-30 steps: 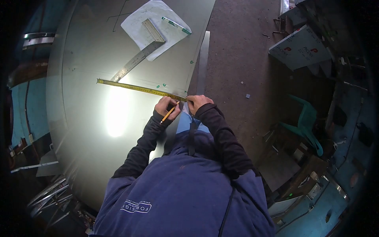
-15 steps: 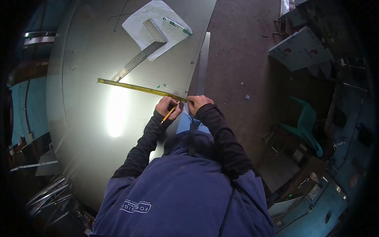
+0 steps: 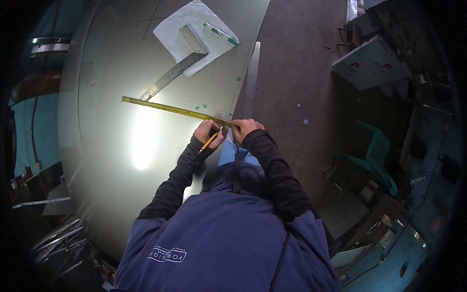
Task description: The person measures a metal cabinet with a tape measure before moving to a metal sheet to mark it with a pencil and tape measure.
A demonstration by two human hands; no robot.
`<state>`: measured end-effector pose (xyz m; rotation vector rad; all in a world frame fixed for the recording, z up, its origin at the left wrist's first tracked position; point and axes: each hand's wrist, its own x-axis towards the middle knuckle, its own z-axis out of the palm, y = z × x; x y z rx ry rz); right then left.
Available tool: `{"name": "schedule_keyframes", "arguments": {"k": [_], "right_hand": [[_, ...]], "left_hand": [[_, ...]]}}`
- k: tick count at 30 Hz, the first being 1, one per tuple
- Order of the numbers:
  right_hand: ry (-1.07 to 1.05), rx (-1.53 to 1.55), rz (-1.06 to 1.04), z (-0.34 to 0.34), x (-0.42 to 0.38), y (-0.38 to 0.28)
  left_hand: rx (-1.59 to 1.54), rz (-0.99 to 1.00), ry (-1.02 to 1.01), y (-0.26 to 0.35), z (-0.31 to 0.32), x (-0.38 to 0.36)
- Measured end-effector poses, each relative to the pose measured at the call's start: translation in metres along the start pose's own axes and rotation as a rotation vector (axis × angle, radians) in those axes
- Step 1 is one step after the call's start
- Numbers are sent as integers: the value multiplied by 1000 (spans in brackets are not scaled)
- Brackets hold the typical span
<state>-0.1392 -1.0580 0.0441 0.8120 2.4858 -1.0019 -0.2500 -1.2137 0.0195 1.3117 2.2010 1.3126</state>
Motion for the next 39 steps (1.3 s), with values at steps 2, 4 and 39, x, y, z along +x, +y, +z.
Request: {"name": "schedule_keyframes", "arguments": {"k": [2,4,39], "right_hand": [[8,1,-4,-2,-1,-1],[16,0,-7,-1,0,1],[44,-20,-51,3,-1,-3]], "left_hand": [[21,-10,-99,5,-7,3],[40,-13,-199,11,-16,10],[745,62,358,-106,-99,56]]}}
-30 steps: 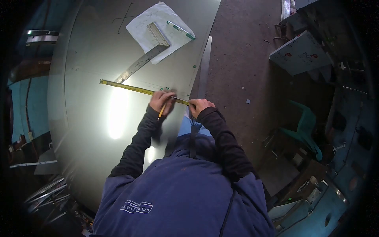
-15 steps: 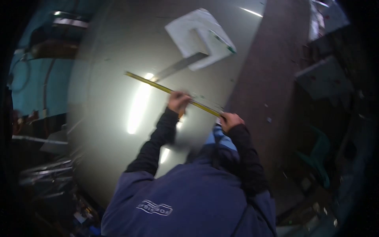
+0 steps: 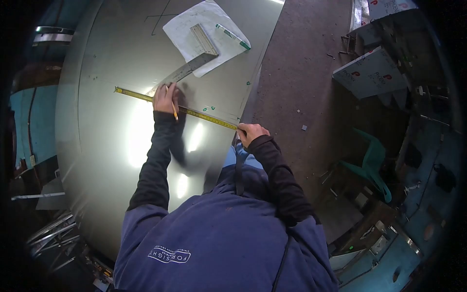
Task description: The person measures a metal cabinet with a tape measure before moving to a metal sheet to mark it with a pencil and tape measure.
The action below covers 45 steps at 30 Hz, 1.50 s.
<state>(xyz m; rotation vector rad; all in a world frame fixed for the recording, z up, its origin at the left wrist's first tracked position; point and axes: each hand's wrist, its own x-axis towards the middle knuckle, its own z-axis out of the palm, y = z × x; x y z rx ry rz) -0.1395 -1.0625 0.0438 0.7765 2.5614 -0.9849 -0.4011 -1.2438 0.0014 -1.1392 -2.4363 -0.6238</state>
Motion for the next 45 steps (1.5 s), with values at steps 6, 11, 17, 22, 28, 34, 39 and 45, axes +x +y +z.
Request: {"name": "schedule_keyframes", "arguments": {"k": [6,11,17,22,28,34,39,45], "right_hand": [[-58,18,53,-3,3,-6],[-55,8,53,-2,2,-3],[-29,12,50,2,4,-1],[-17,3,14,9,6,3],[-44,-58,-10,7,8,3],[-71,-56,29,2,7,-4],[-35,-34,12,3,3,-2],[-82,-16,83,3,4,-4]], "left_hand": [[130,-57,-248,-3,39,22],[-365,80,-126,-38,84,79],[-481,422,-181,17,15,68],[-369,372,-360,73,-14,-17],[-394,250,-286,67,-6,-32],[-380,208,-288,52,-5,-34],[-399,205,-253,56,-5,-35],[-401,199,-262,57,-6,-35]]}}
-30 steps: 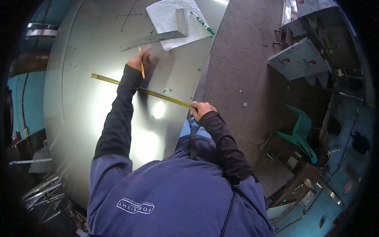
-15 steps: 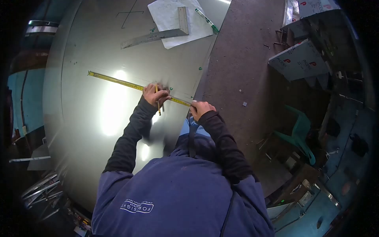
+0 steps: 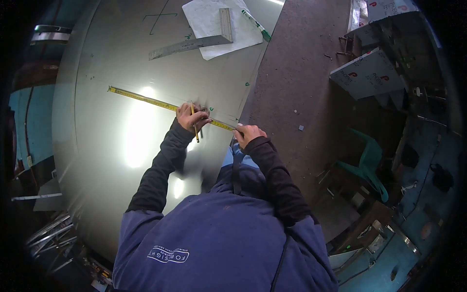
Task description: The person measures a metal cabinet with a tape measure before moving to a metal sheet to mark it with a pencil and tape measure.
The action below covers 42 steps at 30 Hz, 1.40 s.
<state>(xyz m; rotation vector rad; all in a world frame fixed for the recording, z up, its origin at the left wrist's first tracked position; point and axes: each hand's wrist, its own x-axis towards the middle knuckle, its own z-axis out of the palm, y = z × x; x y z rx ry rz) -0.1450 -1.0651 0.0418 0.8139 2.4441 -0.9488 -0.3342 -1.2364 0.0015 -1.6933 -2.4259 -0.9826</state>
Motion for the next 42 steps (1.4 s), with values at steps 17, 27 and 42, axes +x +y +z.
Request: {"name": "schedule_keyframes", "arguments": {"k": [17,27,42], "right_hand": [[62,-9,74,-2,-4,-11],[63,21,74,1,-2,-7],[179,9,-80,4,-4,-2]], "left_hand": [[-366,-341,137,-25,-88,0],[-569,-402,36,-2,-70,-20],[-418,-638,204,-163,-185,-34]]}}
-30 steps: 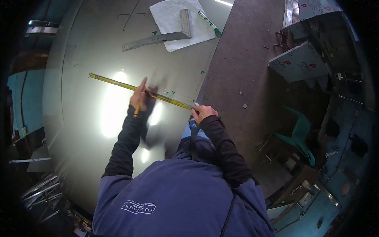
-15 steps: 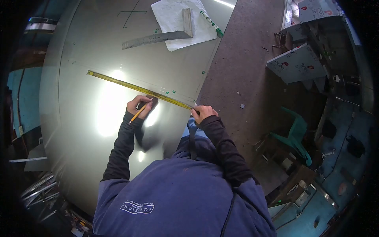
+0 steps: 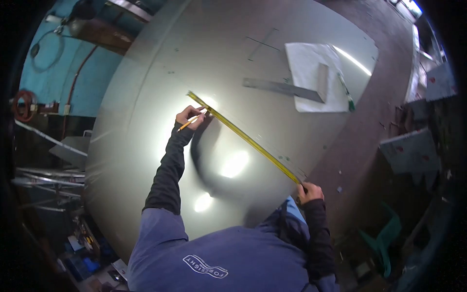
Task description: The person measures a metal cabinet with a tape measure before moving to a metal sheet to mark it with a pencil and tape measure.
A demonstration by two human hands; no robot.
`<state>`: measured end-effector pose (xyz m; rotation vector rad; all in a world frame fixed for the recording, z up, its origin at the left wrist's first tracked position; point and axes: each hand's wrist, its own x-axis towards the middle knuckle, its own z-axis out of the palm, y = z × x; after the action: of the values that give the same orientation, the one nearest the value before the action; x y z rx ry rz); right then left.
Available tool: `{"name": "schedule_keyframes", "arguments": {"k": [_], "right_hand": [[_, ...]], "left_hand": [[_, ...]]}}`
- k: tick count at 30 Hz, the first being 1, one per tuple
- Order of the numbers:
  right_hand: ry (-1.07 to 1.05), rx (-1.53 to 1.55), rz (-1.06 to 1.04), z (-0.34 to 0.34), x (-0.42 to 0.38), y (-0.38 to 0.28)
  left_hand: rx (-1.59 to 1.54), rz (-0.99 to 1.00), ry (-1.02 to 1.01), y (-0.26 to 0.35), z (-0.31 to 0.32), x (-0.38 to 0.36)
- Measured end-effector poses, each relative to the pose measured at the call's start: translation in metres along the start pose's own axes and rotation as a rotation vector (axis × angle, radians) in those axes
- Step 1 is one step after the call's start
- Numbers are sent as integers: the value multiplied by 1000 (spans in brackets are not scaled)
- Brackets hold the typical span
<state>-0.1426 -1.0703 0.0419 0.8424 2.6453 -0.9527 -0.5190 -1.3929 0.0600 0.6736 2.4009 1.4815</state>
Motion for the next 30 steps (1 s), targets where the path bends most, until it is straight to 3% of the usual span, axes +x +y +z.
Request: {"name": "schedule_keyframes", "arguments": {"k": [4,10,15,30], "right_hand": [[23,-4,-62,3,1,2],[4,13,-5,2,-1,2],[114,-4,-131,3,-2,-2],[60,61,-94,4,-3,1]], "left_hand": [[118,7,-28,-25,-34,29],[111,50,-98,-20,-25,24],[97,-52,-100,-34,-23,23],[146,-74,-119,-40,-23,30]]}}
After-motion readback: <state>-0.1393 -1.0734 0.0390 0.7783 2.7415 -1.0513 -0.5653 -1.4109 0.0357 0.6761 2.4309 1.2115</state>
